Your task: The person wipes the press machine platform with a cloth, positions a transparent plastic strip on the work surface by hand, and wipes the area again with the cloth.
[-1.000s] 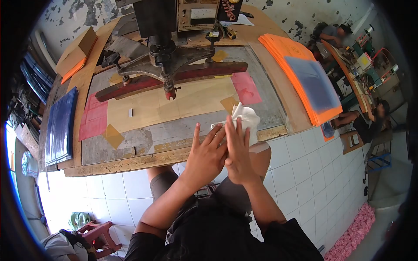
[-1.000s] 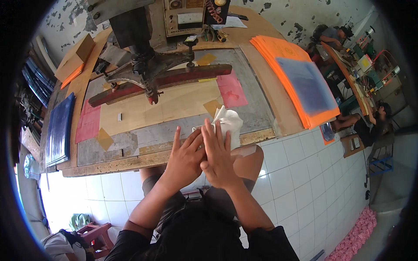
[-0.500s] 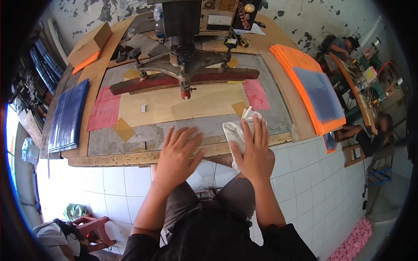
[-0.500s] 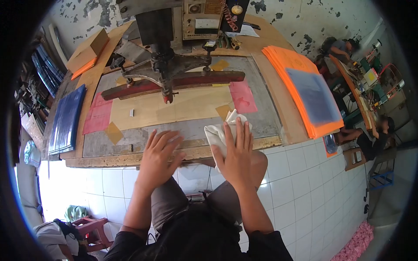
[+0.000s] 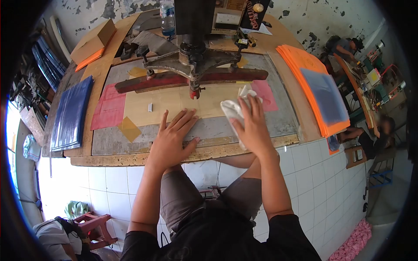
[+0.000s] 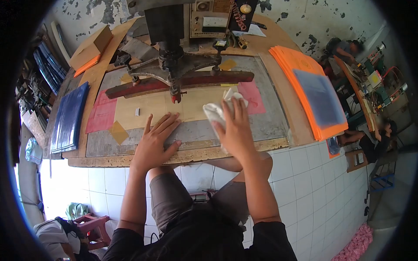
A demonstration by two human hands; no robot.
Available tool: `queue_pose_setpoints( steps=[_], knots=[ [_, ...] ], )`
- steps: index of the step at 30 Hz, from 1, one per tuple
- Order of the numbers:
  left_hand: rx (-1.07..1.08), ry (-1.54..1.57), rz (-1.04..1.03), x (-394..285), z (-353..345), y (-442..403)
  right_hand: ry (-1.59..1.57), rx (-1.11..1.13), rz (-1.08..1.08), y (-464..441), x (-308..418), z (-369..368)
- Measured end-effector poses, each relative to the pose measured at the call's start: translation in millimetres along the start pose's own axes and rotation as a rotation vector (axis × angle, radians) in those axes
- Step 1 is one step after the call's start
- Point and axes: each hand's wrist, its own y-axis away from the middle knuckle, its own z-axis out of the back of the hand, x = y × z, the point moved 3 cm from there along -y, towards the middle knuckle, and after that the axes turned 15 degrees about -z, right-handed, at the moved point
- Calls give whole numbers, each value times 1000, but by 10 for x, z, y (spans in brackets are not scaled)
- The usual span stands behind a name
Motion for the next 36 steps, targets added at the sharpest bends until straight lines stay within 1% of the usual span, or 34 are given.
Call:
queue_pose_setpoints(
  steps=[1, 2, 4, 7, 8, 10, 13, 15, 16, 17, 18, 20, 21, 22, 25, 26, 28, 30, 33, 34, 35, 36],
  knots=[
    [12, 6, 3, 6, 9, 3, -22, 3, 14, 104, 123, -14],
    [20, 11, 9, 21, 22, -9, -136, 43, 148, 265, 306, -78],
    [30, 32, 22, 40, 15, 13, -231, 142, 290, 669, 711, -116],
    [27, 57, 24, 87, 21, 38, -91, 105, 363, 982, 562, -211],
    [23, 60, 24, 73, 27, 29, -47, 110, 294, 979, 407, -119],
    [23, 61, 27, 42, 32, 31, -90, 4, 128, 885, 75, 169],
    [22, 52, 20, 24, 31, 2, 92, -193, -59, 815, -462, 368],
    [20, 51, 17, 21, 27, 4, 229, -294, -202, 793, -645, 391],
    [19, 56, 19, 20, 27, -1, 213, -303, -217, 790, -561, 338],
    [19, 60, 22, 23, 30, -3, 170, -303, -194, 806, -387, 254],
    [22, 65, 25, 21, 29, 5, 98, -174, -174, 833, -150, 208],
    [24, 88, 30, 33, 22, 16, -92, -44, 118, 892, 322, -16],
    [24, 97, 32, 44, 23, 13, -88, 46, 164, 951, 579, -72],
    [29, 103, 36, 47, 26, 12, -112, 72, 222, 1011, 722, -173],
    [53, 116, 42, 52, 60, 11, -43, 122, 272, 869, 726, -118],
    [60, 117, 46, 43, 65, 4, -6, 116, 178, 738, 633, -9],
    [66, 115, 55, 33, 76, 7, 44, 5, 48, 420, 165, 132],
    [62, 113, 56, 16, 74, -11, 228, -144, -147, 191, -410, 179],
    [22, 99, 46, 22, 39, -5, 335, -120, -296, 56, -558, 309],
    [21, 106, 44, 26, 38, -11, 358, -169, -224, 93, -484, 214],
    [21, 112, 46, 29, 42, -9, 316, -191, -92, 174, -357, 132],
    [22, 117, 49, 32, 45, -7, 141, -97, 19, 231, -53, 176]
  ],
)
